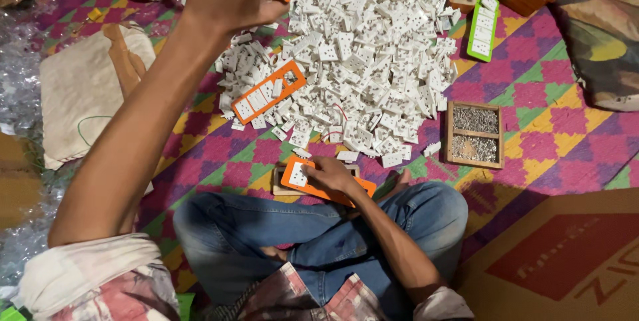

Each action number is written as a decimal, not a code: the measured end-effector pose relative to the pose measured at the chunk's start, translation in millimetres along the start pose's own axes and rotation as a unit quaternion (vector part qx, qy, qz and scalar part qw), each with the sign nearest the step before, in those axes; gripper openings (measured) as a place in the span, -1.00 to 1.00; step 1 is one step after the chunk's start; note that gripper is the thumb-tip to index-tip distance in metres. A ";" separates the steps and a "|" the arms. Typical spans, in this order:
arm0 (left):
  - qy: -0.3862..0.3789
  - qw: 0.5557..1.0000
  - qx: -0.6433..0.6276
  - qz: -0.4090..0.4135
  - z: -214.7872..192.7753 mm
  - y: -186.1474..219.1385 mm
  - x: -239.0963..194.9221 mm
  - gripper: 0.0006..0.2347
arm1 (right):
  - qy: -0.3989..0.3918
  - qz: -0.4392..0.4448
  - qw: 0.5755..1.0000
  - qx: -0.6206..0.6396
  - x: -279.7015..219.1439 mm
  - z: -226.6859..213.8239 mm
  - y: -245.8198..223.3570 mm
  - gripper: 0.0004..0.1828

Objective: The person sits on the floor and assembles white electrical socket components into an orange multi-socket frame. They pick up individual sockets, align them into the frame, and secure them with small metal fasteners from a nearby wooden box. The person repeats this process for multiple units, placing completed frames aside.

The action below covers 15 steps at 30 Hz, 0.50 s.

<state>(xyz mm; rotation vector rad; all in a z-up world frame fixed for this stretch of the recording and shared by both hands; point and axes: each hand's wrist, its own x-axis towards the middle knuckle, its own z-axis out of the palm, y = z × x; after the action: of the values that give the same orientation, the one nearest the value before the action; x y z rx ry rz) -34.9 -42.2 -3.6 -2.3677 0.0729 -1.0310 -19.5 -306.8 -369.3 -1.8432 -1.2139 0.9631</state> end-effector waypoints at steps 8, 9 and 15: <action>0.044 0.937 -0.271 -0.217 -81.5 88.4 -53.9 -0.29 | 0.050 -0.071 0.948 -0.307 -12.4 10.6 -16.6 -0.30; 0.042 0.914 -0.319 -0.248 -85.8 99.2 -59.8 -0.31 | 0.066 -0.078 0.944 -0.314 -14.7 12.1 -16.0 -0.27; 0.051 0.822 -0.440 -0.359 -117.3 138.2 -104.9 -0.30 | 0.223 -0.155 0.892 -0.362 -15.3 7.5 -18.6 -0.27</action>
<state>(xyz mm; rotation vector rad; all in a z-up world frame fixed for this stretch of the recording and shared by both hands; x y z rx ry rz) -167.2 -186.6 -78.0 -3.2853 -0.4399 -1.7574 -37.7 -314.3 -353.7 -2.1454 -1.6154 -0.1439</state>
